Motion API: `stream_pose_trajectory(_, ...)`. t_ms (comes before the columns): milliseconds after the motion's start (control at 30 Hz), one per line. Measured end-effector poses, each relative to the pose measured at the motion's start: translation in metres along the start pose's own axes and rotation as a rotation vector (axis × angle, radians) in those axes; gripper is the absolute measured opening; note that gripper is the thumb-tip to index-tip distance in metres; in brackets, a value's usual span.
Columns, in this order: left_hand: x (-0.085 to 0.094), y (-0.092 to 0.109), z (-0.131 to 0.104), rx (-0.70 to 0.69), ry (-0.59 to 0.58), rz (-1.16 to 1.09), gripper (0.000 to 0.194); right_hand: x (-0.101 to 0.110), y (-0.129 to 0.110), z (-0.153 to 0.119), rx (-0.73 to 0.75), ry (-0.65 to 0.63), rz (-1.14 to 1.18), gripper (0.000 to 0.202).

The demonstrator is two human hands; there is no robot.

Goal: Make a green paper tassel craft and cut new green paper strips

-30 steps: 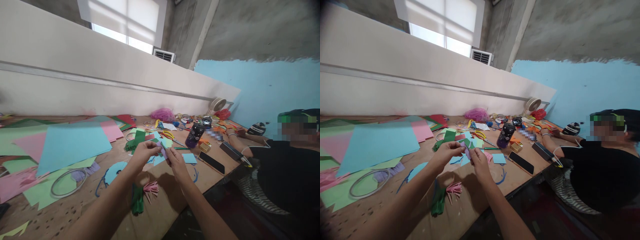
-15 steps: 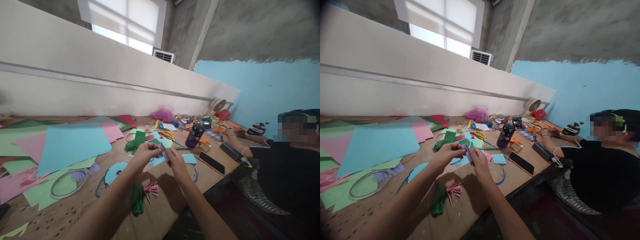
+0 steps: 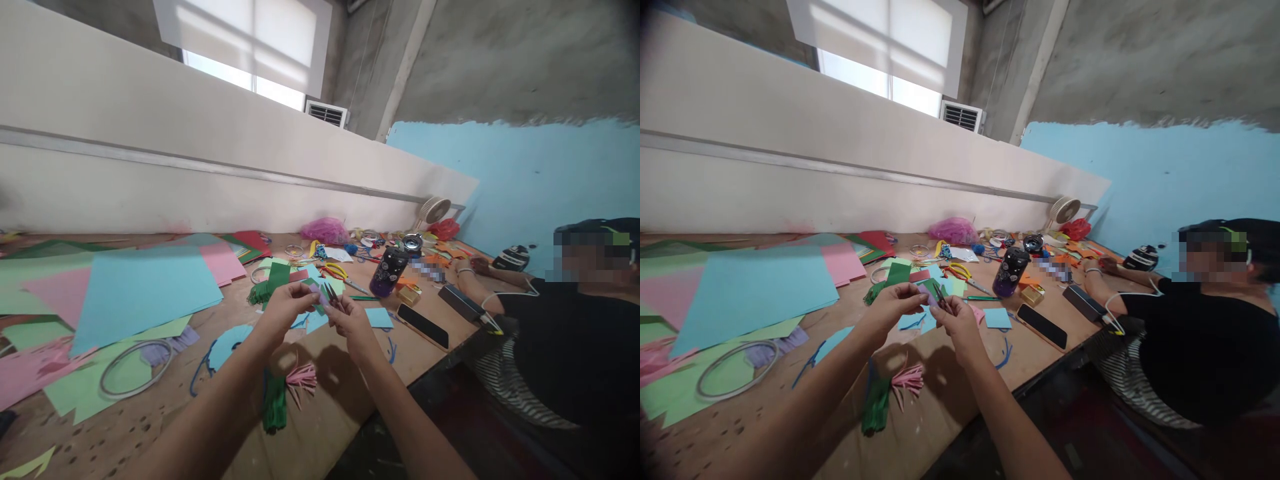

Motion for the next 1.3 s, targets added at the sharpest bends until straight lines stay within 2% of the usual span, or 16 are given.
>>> stream_pose_trajectory(133,0.002,-0.002,0.002,0.006,0.005,0.015,0.032,0.0,0.002,0.002,0.031,-0.003,-0.023,0.028)
stream_pose_trajectory(267,0.005,-0.002,0.002,0.017,0.008,0.014,0.029,0.003,0.0,0.003,0.027,0.015,-0.032,0.029)
stream_pose_trajectory(533,-0.002,0.007,-0.006,-0.04,-0.064,0.036,0.027,0.001,-0.004,0.001,0.021,0.02,-0.004,0.029)
stream_pose_trajectory(667,-0.003,0.006,-0.005,-0.057,-0.061,0.03,0.024,0.0,-0.005,0.0,0.009,-0.008,0.029,0.033)
stream_pose_trajectory(800,0.002,0.002,0.002,-0.053,-0.004,-0.006,0.028,0.004,-0.005,-0.001,-0.06,-0.033,0.083,0.041)
stream_pose_trajectory(933,0.006,0.002,0.005,-0.058,0.031,-0.027,0.031,0.01,-0.004,-0.003,-0.079,-0.038,0.035,0.045)
stream_pose_trajectory(1300,0.004,0.002,0.003,-0.001,-0.023,-0.027,0.033,0.007,-0.006,-0.004,-0.047,-0.063,-0.027,0.044)
Point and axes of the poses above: each hand's wrist, its own z-axis towards the middle knuckle, its own x-axis out of the back of the hand, y = z × x, the point moved 3 cm from there along z, towards the middle knuckle, and after that the axes turned 12 degrees about y, right-handed, at the moved point
